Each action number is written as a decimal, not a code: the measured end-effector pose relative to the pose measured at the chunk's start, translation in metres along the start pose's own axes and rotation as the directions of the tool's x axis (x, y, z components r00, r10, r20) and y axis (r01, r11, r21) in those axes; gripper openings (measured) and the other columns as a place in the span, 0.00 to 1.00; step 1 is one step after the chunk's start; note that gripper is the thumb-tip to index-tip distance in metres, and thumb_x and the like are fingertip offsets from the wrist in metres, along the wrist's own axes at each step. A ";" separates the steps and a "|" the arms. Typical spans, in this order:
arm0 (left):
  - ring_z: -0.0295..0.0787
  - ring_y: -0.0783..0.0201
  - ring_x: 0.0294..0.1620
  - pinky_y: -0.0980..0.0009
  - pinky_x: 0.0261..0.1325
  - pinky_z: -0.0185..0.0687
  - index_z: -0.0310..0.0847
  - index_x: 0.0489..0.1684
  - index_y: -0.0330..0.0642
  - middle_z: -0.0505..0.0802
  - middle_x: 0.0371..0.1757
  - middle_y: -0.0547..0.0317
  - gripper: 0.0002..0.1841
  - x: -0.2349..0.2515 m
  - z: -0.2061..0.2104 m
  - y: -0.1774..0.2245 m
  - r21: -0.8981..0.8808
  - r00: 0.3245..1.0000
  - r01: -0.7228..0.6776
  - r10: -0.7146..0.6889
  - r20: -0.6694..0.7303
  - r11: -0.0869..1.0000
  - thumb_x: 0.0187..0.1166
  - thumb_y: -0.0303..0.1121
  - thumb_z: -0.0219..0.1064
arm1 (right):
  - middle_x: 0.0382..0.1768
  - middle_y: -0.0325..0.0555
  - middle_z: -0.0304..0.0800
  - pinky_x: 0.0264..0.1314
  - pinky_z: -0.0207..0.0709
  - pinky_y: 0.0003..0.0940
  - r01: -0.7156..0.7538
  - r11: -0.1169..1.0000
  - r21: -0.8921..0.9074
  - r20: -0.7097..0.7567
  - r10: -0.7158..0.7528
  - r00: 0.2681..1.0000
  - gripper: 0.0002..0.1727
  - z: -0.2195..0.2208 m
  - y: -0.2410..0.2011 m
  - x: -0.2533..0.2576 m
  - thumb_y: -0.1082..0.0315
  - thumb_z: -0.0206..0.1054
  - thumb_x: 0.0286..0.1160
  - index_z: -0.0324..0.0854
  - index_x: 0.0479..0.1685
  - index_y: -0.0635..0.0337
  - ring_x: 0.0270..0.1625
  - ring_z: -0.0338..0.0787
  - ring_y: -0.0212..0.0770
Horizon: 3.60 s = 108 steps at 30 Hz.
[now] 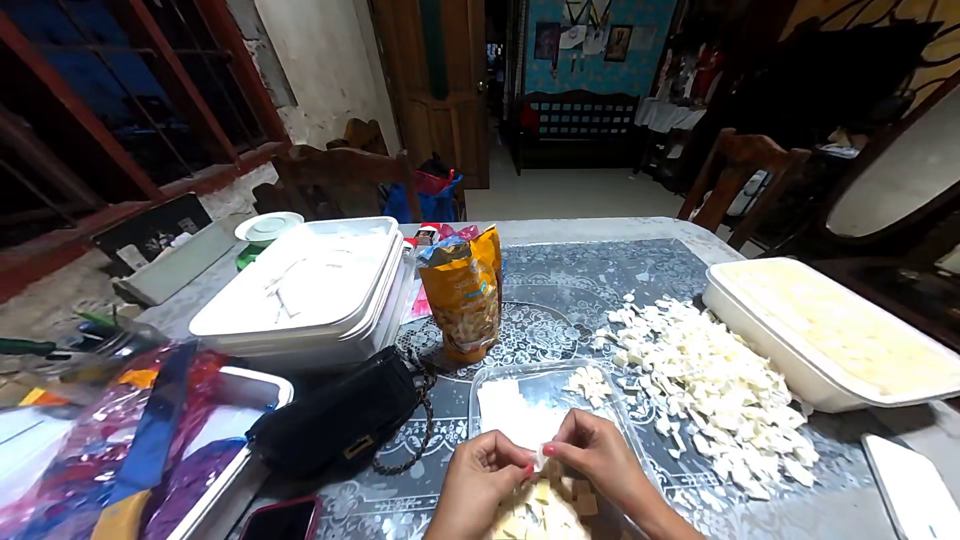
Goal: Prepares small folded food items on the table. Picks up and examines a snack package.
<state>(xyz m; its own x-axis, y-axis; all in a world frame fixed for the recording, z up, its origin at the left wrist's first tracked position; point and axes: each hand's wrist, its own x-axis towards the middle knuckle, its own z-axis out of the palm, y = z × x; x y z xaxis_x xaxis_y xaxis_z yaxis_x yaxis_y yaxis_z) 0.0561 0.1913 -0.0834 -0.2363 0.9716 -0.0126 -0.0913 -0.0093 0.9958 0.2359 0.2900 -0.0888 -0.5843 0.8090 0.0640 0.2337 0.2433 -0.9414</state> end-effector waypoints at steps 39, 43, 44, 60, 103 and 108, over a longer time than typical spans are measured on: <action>0.92 0.71 0.31 0.73 0.42 0.92 0.85 0.45 0.33 0.93 0.36 0.61 0.09 0.007 -0.006 0.000 0.030 0.995 0.084 -0.086 0.057 0.996 0.69 0.18 0.71 | 0.44 0.44 0.94 0.60 0.84 0.41 0.651 0.470 -0.596 0.238 -0.671 0.702 0.03 -0.003 0.003 0.001 0.67 0.70 0.69 0.87 0.31 0.53 0.55 0.93 0.46; 0.93 0.71 0.30 0.74 0.41 0.92 0.84 0.42 0.34 0.94 0.33 0.62 0.09 0.005 -0.001 0.001 -0.036 0.996 0.088 -0.088 0.002 0.995 0.67 0.16 0.72 | 0.44 0.54 0.94 0.51 0.86 0.36 0.412 0.874 -0.258 0.080 -0.406 0.910 0.21 0.000 -0.006 -0.007 0.63 0.76 0.69 0.86 0.55 0.70 0.46 0.93 0.43; 0.92 0.71 0.30 0.74 0.40 0.91 0.84 0.41 0.34 0.94 0.33 0.61 0.09 0.005 0.000 0.000 -0.035 0.997 0.079 -0.079 -0.004 0.996 0.66 0.16 0.73 | 0.42 0.52 0.93 0.48 0.85 0.32 0.318 0.936 -0.152 0.084 -0.308 0.948 0.23 0.002 -0.008 -0.008 0.64 0.78 0.67 0.84 0.59 0.71 0.42 0.92 0.39; 0.94 0.69 0.32 0.73 0.41 0.91 0.80 0.43 0.36 0.95 0.33 0.60 0.17 0.003 0.007 -0.005 -0.255 0.991 -0.022 -0.013 -0.132 0.967 0.59 0.10 0.71 | 0.37 0.51 0.94 0.53 0.82 0.31 0.383 0.917 -0.110 0.163 -0.363 0.917 0.08 0.011 -0.002 -0.010 0.70 0.71 0.73 0.91 0.37 0.69 0.44 0.91 0.38; 0.95 0.46 0.42 0.55 0.43 0.91 0.91 0.32 0.32 0.95 0.38 0.45 0.04 0.007 0.001 -0.045 0.846 0.859 -0.414 0.451 0.241 0.336 0.68 0.23 0.70 | 0.48 0.61 0.92 0.62 0.76 0.63 0.001 0.752 -0.659 0.461 0.402 0.791 0.15 -0.034 -0.019 0.008 0.63 0.76 0.74 0.89 0.50 0.67 0.56 0.89 0.60; 0.94 0.48 0.35 0.55 0.38 0.90 0.91 0.34 0.34 0.93 0.32 0.47 0.08 0.010 0.001 -0.047 0.865 0.851 -0.398 0.474 0.225 0.305 0.66 0.30 0.72 | 0.48 0.58 0.93 0.64 0.78 0.57 -0.042 0.819 -0.572 0.462 0.365 0.808 0.14 -0.036 -0.018 0.009 0.68 0.71 0.79 0.87 0.57 0.66 0.54 0.91 0.55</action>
<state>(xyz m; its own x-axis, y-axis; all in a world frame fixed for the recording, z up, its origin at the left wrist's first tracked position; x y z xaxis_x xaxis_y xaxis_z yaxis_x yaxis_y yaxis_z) 0.0593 0.2015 -0.1306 -0.0273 0.8758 0.4819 0.9032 -0.1849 0.3873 0.2543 0.3126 -0.0588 -0.7463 0.4954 -0.4445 0.6607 0.4710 -0.5845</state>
